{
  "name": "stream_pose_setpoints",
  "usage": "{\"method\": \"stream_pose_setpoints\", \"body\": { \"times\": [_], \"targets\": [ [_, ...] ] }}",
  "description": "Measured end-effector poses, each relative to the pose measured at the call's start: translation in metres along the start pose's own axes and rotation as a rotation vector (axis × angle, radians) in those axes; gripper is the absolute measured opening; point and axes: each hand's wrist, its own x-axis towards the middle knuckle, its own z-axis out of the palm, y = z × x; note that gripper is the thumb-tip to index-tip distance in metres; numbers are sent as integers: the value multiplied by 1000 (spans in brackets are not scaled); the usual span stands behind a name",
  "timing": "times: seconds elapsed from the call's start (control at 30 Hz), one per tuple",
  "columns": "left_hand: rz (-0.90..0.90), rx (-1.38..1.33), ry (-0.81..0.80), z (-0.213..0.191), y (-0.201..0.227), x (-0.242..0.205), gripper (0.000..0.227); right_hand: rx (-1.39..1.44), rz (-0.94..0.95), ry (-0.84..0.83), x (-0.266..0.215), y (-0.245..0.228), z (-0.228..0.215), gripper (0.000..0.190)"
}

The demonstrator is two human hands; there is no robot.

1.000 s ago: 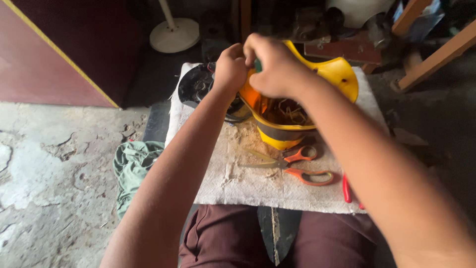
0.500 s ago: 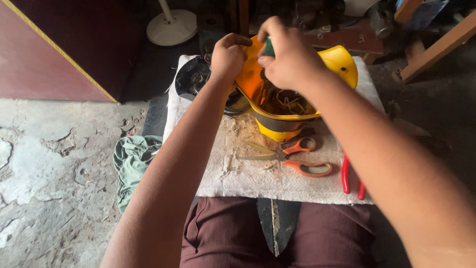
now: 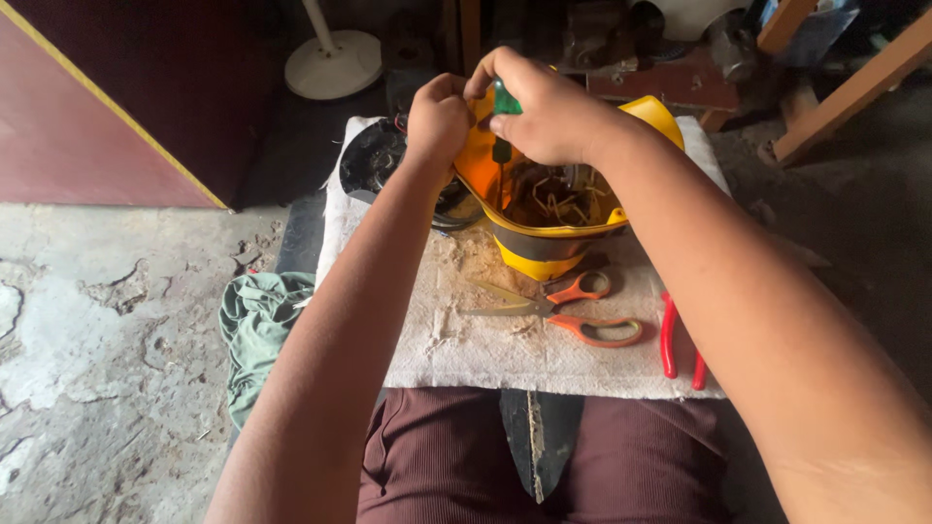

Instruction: The person manipulates wiring and internal components of a yellow blender base by hand and using a screwdriver. They handle a small cylindrical part while tools like pliers and scissors remain on the workspace.

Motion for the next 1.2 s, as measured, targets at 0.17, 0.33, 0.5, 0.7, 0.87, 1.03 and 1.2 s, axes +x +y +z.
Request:
{"method": "stream_pose_setpoints", "body": {
  "times": [0.17,0.33,0.5,0.7,0.87,1.03,1.2],
  "targets": [
    [-7,73,30,-2,3,-4,34,-52,49,-16,-4,-7,-3,34],
    [-9,16,12,-2,-4,0,33,-304,0,269,-12,4,11,45],
    [45,88,34,-3,-11,3,37,-372,214,395,-3,2,31,64],
    [104,104,19,-3,-8,3,39,-300,64,267,4,-5,14,45],
    [54,76,9,-1,-3,1,35,7,-278,259,-16,-7,13,41],
    [80,-12,-14,0,-6,2,32,230,-372,175,-22,-12,11,44],
    [40,60,4,0,-5,1,33,-83,-273,300,-23,-12,10,39]
  ]
}}
